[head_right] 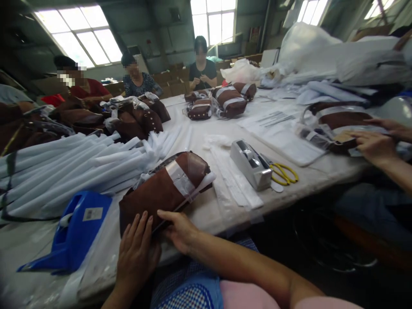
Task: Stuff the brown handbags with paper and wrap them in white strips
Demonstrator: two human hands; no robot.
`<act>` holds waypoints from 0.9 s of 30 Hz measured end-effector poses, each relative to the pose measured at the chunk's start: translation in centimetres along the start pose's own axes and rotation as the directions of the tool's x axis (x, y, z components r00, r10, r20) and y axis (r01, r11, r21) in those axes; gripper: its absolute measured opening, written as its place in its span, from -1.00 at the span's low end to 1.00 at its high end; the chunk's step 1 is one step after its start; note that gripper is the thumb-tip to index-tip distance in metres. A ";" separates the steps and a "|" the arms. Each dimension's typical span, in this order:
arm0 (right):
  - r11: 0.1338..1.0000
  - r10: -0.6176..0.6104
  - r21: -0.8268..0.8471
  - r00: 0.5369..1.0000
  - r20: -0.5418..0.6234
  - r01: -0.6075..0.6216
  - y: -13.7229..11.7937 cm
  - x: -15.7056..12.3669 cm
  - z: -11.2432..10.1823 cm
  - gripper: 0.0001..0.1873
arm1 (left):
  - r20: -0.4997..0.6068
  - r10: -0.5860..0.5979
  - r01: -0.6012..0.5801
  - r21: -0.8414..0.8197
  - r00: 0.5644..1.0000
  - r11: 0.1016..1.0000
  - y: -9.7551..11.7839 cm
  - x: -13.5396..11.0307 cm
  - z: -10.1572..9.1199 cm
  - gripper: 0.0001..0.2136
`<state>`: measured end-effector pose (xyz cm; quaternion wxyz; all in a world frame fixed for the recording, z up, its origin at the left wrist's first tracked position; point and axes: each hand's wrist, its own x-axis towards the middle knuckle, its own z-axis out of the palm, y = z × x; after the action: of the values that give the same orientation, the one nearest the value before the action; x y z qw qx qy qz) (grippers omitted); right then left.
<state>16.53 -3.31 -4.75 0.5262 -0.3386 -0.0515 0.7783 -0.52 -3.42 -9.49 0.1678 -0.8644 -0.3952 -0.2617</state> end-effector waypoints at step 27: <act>-0.596 -0.280 -0.707 0.727 0.627 0.380 -9.0 -5.8 -12.3 -0.82 | -0.294 -0.601 0.565 -0.205 0.743 0.799 -3.1 5.7 -1.6 -0.45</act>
<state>32.05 -7.71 -7.47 0.2455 -0.5371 -0.7975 0.1235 -0.27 1.15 -4.64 0.0994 -0.6450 -0.5959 -0.4680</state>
